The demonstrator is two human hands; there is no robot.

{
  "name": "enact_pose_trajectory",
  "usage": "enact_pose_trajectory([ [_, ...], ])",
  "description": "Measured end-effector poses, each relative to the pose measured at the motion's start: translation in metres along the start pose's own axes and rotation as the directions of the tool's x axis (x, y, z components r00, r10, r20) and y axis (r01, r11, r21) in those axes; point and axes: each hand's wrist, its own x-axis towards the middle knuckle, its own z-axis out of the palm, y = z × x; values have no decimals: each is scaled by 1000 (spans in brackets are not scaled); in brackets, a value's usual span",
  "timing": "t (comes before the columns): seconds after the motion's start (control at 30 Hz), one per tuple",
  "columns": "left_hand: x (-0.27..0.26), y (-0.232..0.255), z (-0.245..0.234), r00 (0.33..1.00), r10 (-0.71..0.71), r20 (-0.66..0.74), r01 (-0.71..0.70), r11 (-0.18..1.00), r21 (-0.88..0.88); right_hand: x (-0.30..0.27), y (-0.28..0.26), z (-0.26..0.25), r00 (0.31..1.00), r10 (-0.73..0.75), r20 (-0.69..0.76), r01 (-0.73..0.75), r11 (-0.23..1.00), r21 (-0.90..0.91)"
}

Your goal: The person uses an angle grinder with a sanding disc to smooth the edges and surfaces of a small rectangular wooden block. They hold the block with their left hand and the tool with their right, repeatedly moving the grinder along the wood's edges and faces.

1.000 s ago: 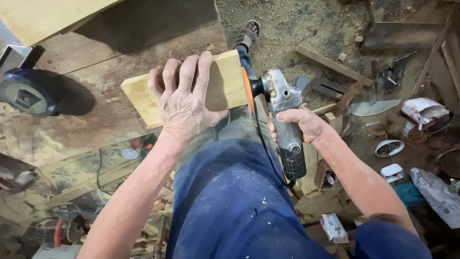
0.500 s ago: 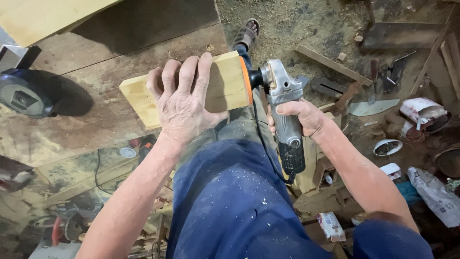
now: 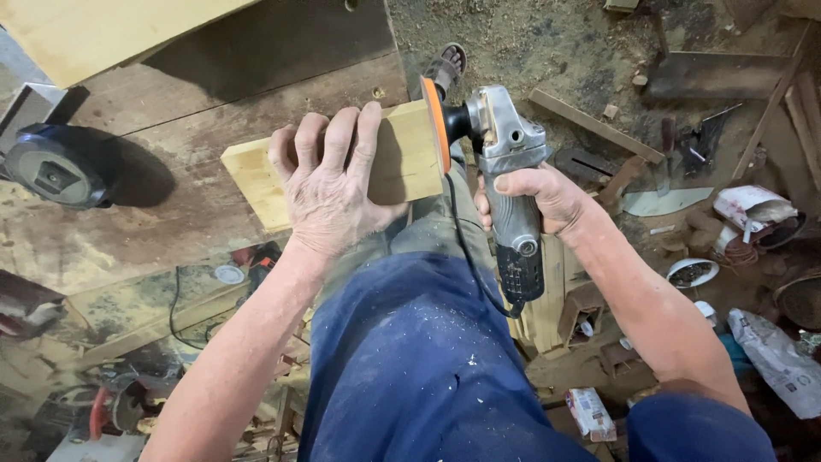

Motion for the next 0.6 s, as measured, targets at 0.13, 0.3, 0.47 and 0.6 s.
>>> enact_pose_trajectory([
  [0.13, 2, 0, -1, 999, 12, -44, -12, 1000, 5, -1, 1, 0, 1000, 10, -4, -10, 1000, -19],
  [0.3, 4, 2, -4, 998, 8, -56, -7, 1000, 20, -6, 8, 3, 1000, -19, -22, 18, 998, -58],
  [0.47, 3, 1, -1, 997, 13, -74, -11, 999, 33, -15, 25, 0, 1000, -2, -24, 0, 999, -55],
  [0.6, -1, -1, 3, 997, 23, -78, -21, 1000, 23, -20, 49, -13, 998, 33, 61, -37, 998, 55],
])
